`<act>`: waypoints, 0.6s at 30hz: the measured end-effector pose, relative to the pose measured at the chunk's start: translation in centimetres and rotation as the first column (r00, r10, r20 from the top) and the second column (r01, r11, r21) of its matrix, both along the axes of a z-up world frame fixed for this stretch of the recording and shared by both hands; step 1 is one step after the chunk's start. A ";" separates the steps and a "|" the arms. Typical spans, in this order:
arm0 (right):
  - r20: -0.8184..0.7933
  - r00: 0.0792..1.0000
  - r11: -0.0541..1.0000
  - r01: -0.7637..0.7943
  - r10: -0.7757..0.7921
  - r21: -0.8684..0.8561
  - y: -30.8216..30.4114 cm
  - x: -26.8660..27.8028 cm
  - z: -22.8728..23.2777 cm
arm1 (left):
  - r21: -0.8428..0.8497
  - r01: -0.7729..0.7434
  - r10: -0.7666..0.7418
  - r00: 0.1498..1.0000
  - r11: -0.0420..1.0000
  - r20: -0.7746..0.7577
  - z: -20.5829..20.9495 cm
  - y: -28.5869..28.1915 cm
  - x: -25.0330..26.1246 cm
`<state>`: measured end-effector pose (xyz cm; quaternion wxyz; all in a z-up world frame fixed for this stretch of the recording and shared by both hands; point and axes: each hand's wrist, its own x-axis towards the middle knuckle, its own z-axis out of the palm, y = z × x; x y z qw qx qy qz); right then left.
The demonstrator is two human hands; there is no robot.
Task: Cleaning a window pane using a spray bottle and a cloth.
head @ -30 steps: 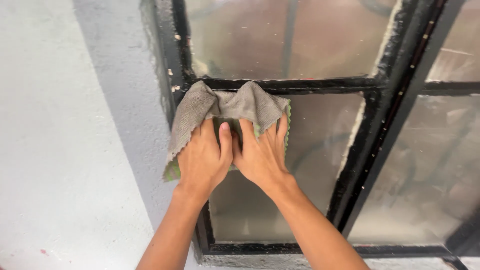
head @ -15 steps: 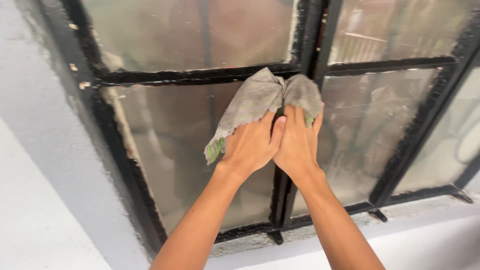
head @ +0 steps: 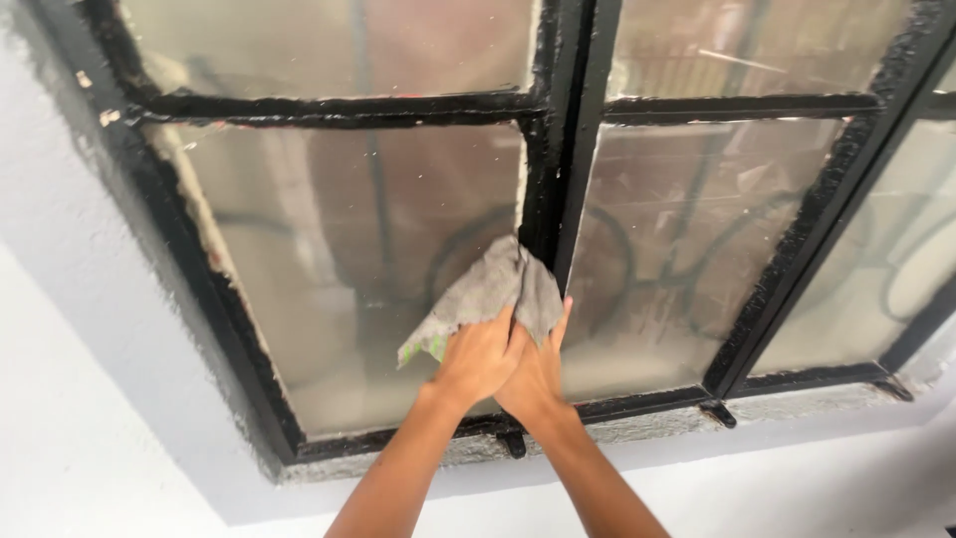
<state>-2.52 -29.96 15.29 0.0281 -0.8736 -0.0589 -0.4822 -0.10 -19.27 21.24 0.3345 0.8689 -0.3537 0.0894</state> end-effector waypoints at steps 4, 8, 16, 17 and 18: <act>-0.249 0.968 0.990 -0.004 0.040 0.143 0.6 0.2 -6.5 | -0.090 0.037 -0.027 0.994 0.995 0.111 -6.5 0.0 -0.1; -0.119 0.992 0.961 -0.009 0.044 0.276 2.8 -1.3 -10.4 | -0.191 0.099 -0.084 0.993 0.977 0.084 -11.8 0.6 -1.4; -0.600 0.800 0.957 0.194 -0.029 0.213 3.3 -0.5 -23.8 | -0.013 0.146 -0.144 0.951 0.989 -0.272 -19.9 2.5 -1.7; -0.567 0.823 0.931 0.190 0.021 0.311 3.9 -1.1 -22.3 | 0.014 0.138 -0.127 0.942 0.990 -0.309 -20.4 2.6 -1.2; -0.529 0.846 0.895 0.182 0.068 0.406 4.4 -1.6 -20.7 | 0.041 0.131 -0.110 0.932 0.990 -0.346 -20.9 2.7 -0.7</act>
